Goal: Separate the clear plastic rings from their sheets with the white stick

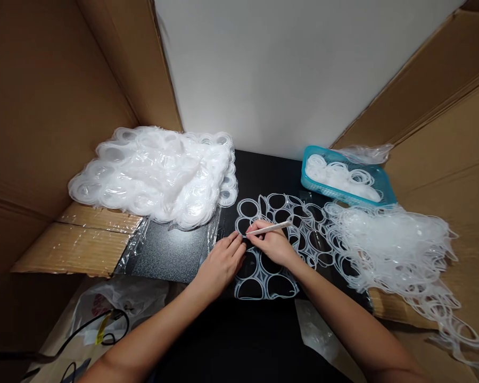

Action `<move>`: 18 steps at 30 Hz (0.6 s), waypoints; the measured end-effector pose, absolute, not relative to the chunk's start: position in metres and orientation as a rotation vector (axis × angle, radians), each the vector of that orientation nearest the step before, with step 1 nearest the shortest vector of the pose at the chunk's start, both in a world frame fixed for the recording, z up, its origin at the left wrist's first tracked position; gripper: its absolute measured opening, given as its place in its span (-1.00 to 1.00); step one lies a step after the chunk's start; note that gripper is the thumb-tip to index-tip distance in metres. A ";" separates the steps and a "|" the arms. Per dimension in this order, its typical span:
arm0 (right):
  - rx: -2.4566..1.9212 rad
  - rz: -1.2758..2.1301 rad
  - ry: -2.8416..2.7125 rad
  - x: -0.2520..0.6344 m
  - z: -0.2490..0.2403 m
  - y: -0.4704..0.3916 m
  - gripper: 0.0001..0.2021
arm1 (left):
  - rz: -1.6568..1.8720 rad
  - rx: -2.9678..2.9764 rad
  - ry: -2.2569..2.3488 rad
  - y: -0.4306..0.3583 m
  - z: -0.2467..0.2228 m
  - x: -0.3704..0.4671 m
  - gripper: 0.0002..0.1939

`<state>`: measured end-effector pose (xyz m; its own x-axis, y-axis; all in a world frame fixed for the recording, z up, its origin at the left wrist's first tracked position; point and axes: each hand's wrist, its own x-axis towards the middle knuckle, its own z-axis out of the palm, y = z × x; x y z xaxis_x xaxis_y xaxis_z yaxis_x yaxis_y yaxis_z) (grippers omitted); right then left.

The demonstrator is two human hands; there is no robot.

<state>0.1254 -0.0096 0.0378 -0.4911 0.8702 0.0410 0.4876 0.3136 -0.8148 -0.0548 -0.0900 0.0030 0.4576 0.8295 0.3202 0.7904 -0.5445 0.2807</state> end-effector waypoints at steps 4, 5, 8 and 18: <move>-1.160 0.830 -2.242 0.120 0.034 -0.021 -0.88 | 0.631 2.649 1.451 -0.090 0.002 -0.054 -0.71; -1.143 0.734 -2.304 0.118 0.032 -0.025 -0.88 | 0.638 2.657 1.441 -0.090 0.002 -0.054 -0.70; -1.115 0.424 -2.496 0.115 0.024 -0.033 -0.82 | 0.661 2.635 1.418 -0.088 0.002 -0.053 -0.70; -1.278 0.959 -2.107 0.133 0.044 0.001 -0.88 | 0.663 2.647 1.481 -0.090 0.000 -0.052 -0.74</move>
<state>0.1334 0.0006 0.0437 -0.4400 0.8965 0.0511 0.5505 0.3143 -0.7734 -0.0517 -0.0897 -0.0004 0.4540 0.8209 0.3464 0.8050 -0.5445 0.2355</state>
